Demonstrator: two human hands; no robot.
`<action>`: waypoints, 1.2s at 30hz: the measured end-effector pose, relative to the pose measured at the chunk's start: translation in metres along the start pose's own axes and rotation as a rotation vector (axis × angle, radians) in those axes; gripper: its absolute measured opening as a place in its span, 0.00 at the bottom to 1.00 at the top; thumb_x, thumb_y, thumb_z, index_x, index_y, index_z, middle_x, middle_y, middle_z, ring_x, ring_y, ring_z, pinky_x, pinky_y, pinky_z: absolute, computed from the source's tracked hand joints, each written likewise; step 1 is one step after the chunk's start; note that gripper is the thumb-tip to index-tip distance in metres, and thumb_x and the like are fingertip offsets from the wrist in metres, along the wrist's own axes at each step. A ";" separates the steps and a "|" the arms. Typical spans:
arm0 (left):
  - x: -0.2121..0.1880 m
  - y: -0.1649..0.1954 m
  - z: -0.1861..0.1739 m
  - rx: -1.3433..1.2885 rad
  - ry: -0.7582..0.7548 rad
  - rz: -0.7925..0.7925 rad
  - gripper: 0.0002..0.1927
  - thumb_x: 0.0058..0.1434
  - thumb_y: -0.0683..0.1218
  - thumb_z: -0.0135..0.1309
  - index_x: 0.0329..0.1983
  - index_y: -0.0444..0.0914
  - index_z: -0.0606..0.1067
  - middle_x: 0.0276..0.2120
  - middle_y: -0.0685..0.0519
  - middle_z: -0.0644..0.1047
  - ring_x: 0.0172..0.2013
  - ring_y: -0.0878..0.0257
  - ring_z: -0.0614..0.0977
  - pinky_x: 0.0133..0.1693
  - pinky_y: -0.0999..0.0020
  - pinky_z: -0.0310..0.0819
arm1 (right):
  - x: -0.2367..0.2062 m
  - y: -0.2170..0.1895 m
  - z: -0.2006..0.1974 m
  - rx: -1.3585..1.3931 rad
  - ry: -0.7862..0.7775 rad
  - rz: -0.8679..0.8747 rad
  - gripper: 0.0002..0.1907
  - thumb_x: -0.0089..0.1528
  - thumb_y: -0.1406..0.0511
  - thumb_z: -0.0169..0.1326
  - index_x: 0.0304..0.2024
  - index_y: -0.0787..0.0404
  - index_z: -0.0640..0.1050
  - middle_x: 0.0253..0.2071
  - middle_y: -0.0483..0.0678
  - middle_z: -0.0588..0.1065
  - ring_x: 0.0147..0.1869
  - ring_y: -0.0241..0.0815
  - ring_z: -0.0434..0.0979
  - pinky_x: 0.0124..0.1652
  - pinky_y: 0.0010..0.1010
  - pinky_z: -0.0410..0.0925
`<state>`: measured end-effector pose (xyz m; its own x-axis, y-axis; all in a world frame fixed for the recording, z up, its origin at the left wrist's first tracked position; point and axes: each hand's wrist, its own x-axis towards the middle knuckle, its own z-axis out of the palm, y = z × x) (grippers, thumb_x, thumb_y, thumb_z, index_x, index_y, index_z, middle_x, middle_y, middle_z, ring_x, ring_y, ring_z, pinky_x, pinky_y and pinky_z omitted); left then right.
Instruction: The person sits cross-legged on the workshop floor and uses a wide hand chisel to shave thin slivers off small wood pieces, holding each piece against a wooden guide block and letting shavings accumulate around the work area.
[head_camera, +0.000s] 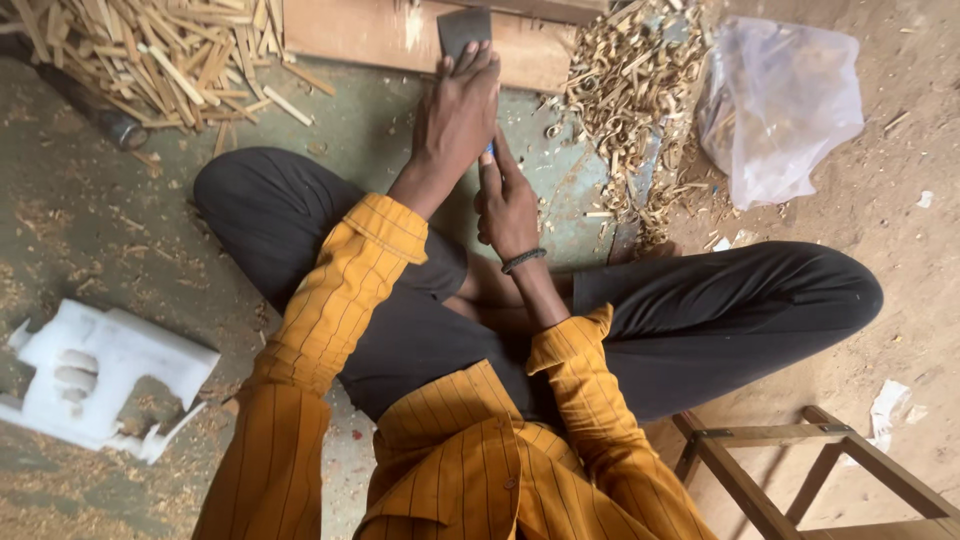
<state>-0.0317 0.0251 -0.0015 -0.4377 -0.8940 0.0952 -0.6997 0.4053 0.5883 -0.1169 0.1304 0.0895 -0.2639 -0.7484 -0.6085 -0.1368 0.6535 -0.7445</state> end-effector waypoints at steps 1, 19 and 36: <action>0.001 -0.001 -0.001 -0.016 0.034 0.033 0.17 0.69 0.40 0.51 0.58 0.28 0.75 0.62 0.38 0.74 0.65 0.46 0.73 0.67 0.50 0.60 | 0.000 -0.001 0.000 -0.007 0.011 0.001 0.28 0.71 0.52 0.43 0.74 0.44 0.64 0.17 0.44 0.68 0.15 0.32 0.64 0.17 0.30 0.63; -0.009 -0.006 0.011 -0.247 0.067 0.032 0.15 0.70 0.39 0.53 0.58 0.31 0.77 0.61 0.40 0.75 0.65 0.46 0.75 0.69 0.52 0.62 | -0.009 0.014 -0.001 -0.091 0.071 -0.018 0.27 0.71 0.55 0.42 0.73 0.49 0.66 0.18 0.48 0.67 0.18 0.36 0.64 0.21 0.35 0.63; -0.004 -0.007 -0.018 -0.345 0.442 -0.103 0.12 0.67 0.37 0.59 0.52 0.38 0.78 0.45 0.51 0.82 0.40 0.58 0.88 0.42 0.67 0.84 | -0.085 0.052 -0.097 0.649 -0.113 -0.075 0.18 0.73 0.58 0.46 0.55 0.65 0.74 0.20 0.36 0.58 0.15 0.26 0.50 0.14 0.21 0.47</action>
<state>-0.0146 0.0227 0.0081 -0.0471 -0.9507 0.3066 -0.4687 0.2921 0.8337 -0.1941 0.2393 0.1287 -0.1693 -0.8194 -0.5476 0.4620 0.4248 -0.7785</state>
